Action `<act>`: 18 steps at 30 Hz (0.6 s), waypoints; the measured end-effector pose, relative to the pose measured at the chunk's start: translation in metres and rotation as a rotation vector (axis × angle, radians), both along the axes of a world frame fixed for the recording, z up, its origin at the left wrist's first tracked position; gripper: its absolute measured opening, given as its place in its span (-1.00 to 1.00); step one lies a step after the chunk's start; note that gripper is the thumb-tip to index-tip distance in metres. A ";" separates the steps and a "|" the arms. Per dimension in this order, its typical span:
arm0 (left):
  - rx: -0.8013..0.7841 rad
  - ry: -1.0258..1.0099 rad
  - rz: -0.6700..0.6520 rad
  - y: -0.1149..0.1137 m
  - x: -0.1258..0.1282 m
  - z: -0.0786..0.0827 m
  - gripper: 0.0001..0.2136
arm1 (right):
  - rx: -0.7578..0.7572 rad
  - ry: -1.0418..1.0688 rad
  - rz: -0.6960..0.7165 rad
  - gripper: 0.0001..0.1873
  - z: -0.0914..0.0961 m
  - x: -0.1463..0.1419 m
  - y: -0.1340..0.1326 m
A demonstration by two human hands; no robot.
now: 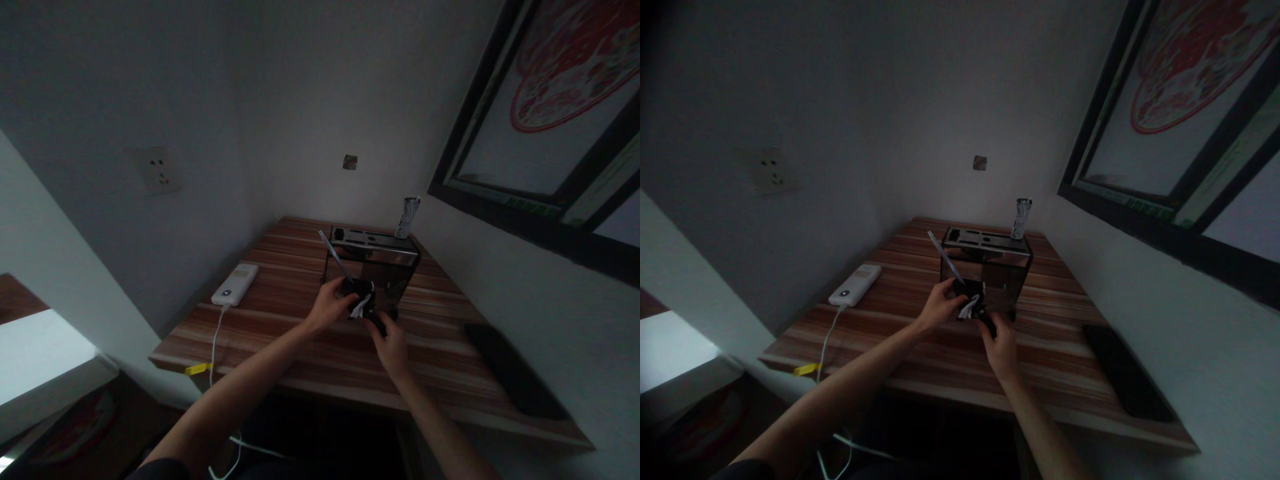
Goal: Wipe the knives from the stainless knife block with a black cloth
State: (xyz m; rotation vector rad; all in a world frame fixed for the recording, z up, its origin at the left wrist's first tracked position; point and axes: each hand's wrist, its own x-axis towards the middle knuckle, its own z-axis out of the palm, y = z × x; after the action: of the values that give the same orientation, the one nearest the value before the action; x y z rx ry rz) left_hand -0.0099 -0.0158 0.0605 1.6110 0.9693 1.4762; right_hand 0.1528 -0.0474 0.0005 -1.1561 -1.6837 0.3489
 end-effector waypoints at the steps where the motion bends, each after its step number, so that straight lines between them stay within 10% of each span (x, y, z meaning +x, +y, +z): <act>1: -0.006 -0.008 -0.003 0.001 -0.001 0.001 -0.84 | -0.001 -0.003 0.001 -0.72 0.000 0.000 0.000; 18: 0.123 -0.473 0.225 0.022 -0.045 0.024 -0.81 | 0.013 -0.090 0.058 -0.73 0.002 -0.003 -0.002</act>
State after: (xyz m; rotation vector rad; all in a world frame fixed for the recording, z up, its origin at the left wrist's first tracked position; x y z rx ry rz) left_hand -0.0554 0.0065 0.0850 1.1726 0.8138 1.9894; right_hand 0.1500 -0.0491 0.0028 -1.1293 -1.7982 0.3260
